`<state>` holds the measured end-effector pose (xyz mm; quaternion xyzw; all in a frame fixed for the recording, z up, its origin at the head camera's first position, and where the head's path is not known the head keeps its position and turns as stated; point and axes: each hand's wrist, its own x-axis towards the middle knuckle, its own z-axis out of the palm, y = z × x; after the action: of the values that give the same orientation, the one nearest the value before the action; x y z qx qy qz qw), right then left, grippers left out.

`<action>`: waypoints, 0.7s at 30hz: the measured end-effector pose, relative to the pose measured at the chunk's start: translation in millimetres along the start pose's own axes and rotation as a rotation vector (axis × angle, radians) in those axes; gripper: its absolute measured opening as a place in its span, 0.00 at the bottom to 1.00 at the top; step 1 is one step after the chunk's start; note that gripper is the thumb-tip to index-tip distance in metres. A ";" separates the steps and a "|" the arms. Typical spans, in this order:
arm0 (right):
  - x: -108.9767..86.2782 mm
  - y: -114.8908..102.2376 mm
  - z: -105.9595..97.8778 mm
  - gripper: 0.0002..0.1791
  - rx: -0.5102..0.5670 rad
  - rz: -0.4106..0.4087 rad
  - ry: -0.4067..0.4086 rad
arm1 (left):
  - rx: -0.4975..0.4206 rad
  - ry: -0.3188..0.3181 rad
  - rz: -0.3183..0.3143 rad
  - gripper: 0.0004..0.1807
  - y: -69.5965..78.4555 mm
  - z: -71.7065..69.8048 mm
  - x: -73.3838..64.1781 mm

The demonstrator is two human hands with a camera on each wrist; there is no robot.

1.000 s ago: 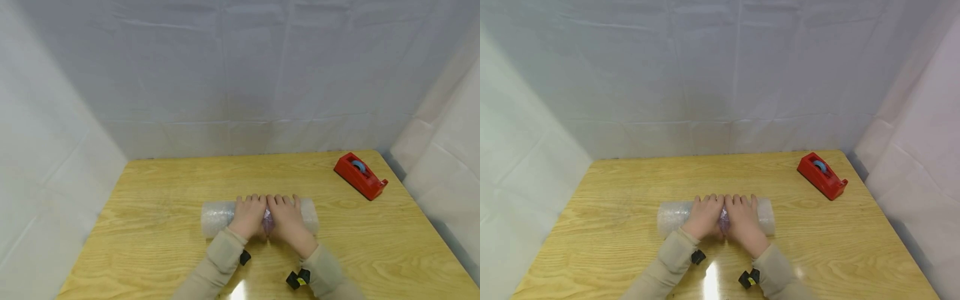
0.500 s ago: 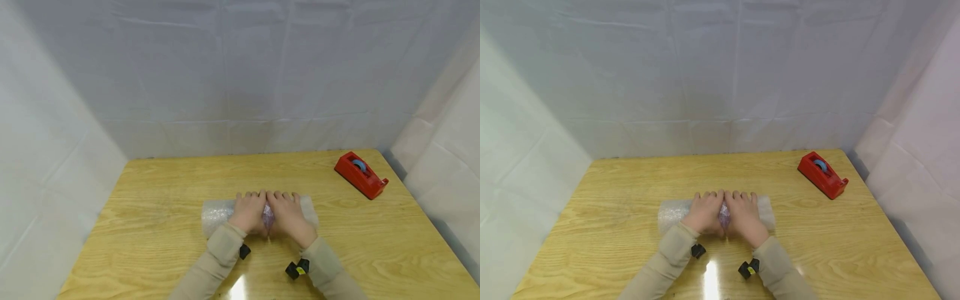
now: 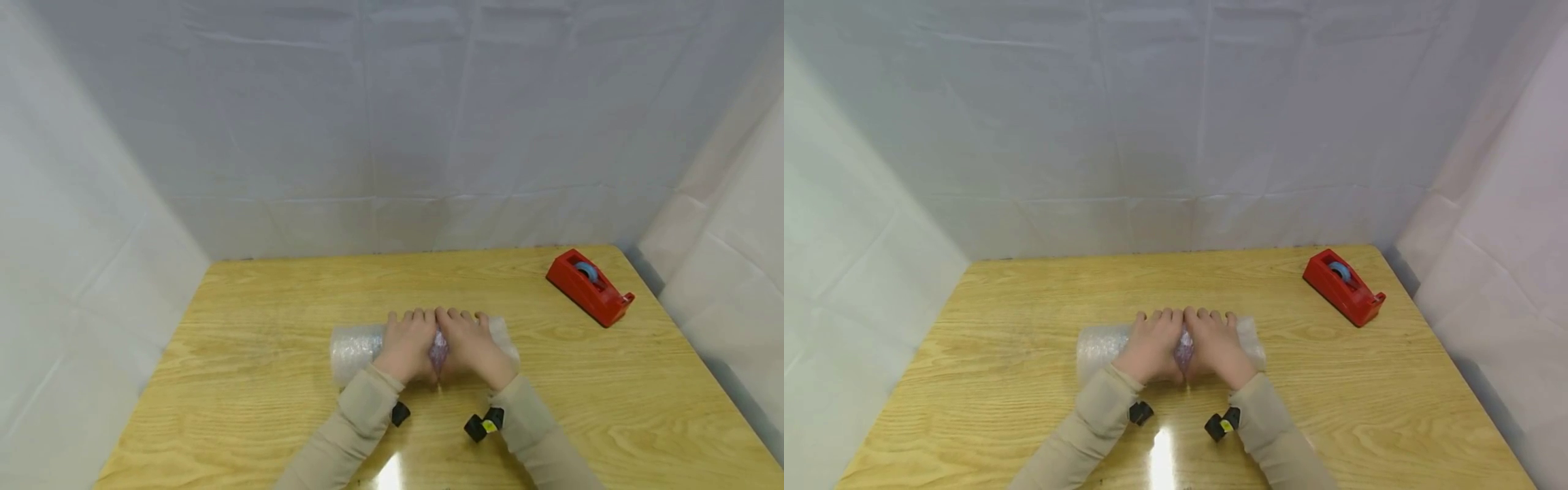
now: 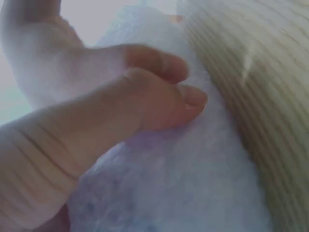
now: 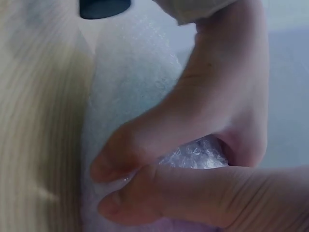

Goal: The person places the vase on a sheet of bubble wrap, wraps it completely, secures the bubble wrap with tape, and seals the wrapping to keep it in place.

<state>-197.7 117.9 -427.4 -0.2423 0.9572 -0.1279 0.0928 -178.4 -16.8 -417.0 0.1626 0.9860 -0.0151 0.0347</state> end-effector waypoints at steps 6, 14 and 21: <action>6.4 1.4 -6.2 0.61 0.048 0.016 -0.073 | 0.088 0.050 -0.004 0.58 4.1 6.1 0.3; 14.6 5.1 -11.3 0.57 0.097 0.031 -0.142 | 0.088 0.106 0.001 0.57 6.1 12.7 2.6; 17.5 7.2 -13.7 0.56 0.138 0.062 -0.164 | 0.108 0.192 0.015 0.57 7.9 15.3 3.3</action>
<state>-219.3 118.2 -418.5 -0.2154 0.9424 -0.1701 0.1910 -178.0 -8.8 -432.6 0.1721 0.9813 -0.0521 -0.0685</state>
